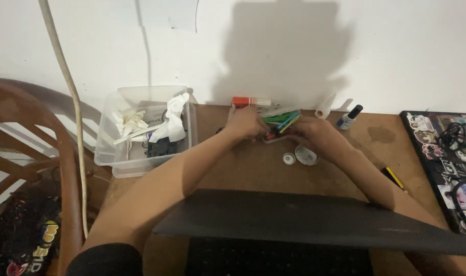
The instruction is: Disassembling a laptop by removing screws and prying off the keyboard and casing
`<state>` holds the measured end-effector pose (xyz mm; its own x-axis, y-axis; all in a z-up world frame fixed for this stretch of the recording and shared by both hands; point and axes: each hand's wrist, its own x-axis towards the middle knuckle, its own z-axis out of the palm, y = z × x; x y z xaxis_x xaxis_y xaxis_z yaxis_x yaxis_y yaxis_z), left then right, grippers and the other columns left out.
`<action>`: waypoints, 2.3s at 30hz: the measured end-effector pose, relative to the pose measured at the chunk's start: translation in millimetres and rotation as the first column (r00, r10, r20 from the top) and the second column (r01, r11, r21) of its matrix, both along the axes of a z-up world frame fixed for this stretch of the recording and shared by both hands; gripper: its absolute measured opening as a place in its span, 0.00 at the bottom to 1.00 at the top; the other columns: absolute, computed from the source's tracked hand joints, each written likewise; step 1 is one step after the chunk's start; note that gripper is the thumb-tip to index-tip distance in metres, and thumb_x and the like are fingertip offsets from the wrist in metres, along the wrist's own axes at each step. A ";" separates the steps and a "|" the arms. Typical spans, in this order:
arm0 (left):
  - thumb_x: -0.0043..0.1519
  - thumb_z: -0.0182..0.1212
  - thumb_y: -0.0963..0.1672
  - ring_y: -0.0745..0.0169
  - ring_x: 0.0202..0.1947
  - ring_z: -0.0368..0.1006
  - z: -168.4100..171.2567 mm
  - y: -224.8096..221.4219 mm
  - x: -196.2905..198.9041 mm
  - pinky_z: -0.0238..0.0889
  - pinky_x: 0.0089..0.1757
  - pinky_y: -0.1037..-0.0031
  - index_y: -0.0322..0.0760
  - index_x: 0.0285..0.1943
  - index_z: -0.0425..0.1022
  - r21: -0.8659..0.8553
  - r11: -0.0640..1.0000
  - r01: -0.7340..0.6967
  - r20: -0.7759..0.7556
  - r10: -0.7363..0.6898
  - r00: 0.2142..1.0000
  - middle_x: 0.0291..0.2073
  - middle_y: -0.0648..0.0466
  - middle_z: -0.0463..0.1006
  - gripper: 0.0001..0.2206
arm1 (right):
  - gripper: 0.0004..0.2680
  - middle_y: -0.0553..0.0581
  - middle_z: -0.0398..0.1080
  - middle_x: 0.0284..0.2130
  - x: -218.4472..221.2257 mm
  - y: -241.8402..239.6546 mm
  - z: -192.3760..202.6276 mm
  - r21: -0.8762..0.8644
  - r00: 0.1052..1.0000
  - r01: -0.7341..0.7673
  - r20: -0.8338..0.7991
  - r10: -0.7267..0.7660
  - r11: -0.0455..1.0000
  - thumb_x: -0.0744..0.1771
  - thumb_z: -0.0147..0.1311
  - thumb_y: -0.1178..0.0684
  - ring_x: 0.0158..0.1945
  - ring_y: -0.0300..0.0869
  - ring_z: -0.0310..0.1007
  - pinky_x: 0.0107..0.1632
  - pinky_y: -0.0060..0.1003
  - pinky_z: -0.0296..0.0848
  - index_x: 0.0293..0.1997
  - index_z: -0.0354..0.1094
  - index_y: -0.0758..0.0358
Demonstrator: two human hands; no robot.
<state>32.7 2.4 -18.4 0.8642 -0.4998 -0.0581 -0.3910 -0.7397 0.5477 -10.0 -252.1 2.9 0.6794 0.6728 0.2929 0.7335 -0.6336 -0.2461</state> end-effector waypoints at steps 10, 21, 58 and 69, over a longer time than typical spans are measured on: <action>0.56 0.60 0.53 0.40 0.49 0.80 -50.2 -10.2 31.1 0.73 0.52 0.54 0.61 0.47 0.85 -0.054 0.999 0.005 -0.003 -0.005 1.000 0.41 0.52 0.87 0.14 | 0.05 0.55 0.75 0.39 13.5 -8.3 -17.6 -0.103 0.997 0.067 0.032 -0.064 0.992 0.66 0.60 0.52 0.48 0.54 0.78 0.46 0.47 0.78 0.45 0.73 0.55; 0.59 0.60 0.52 0.46 0.47 0.81 -40.6 -18.5 22.2 0.76 0.48 0.56 0.64 0.50 0.84 0.015 1.000 -0.013 0.086 0.012 0.996 0.43 0.58 0.86 0.12 | 0.05 0.58 0.75 0.37 -2.5 3.2 7.6 -0.103 0.999 0.024 -0.022 -0.027 0.994 0.66 0.59 0.58 0.47 0.55 0.78 0.46 0.48 0.78 0.44 0.74 0.60; 0.55 0.62 0.47 0.34 0.50 0.79 48.7 -6.5 -32.0 0.73 0.50 0.48 0.44 0.44 0.86 0.003 0.990 -0.144 0.020 0.144 0.989 0.41 0.42 0.85 0.12 | 0.09 0.53 0.67 0.38 -0.2 12.6 2.9 -0.187 0.967 -0.075 0.225 0.117 0.979 0.70 0.49 0.52 0.43 0.49 0.76 0.46 0.37 0.77 0.56 0.67 0.55; 0.53 0.68 0.53 0.44 0.50 0.81 24.0 -21.4 -12.7 0.74 0.48 0.48 0.40 0.47 0.83 0.137 0.969 -0.205 0.124 0.189 0.974 0.41 0.47 0.84 0.20 | 0.07 0.55 0.68 0.38 -0.4 13.0 -1.6 -0.079 0.974 -0.118 0.183 0.131 0.990 0.70 0.51 0.52 0.41 0.55 0.76 0.43 0.45 0.78 0.53 0.67 0.54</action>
<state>20.0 -19.0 5.6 0.9499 -0.3120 -0.0182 -0.2808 -0.8777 0.3884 -10.4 -239.1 1.3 0.5266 0.7709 0.3583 0.8365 -0.5450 -0.0568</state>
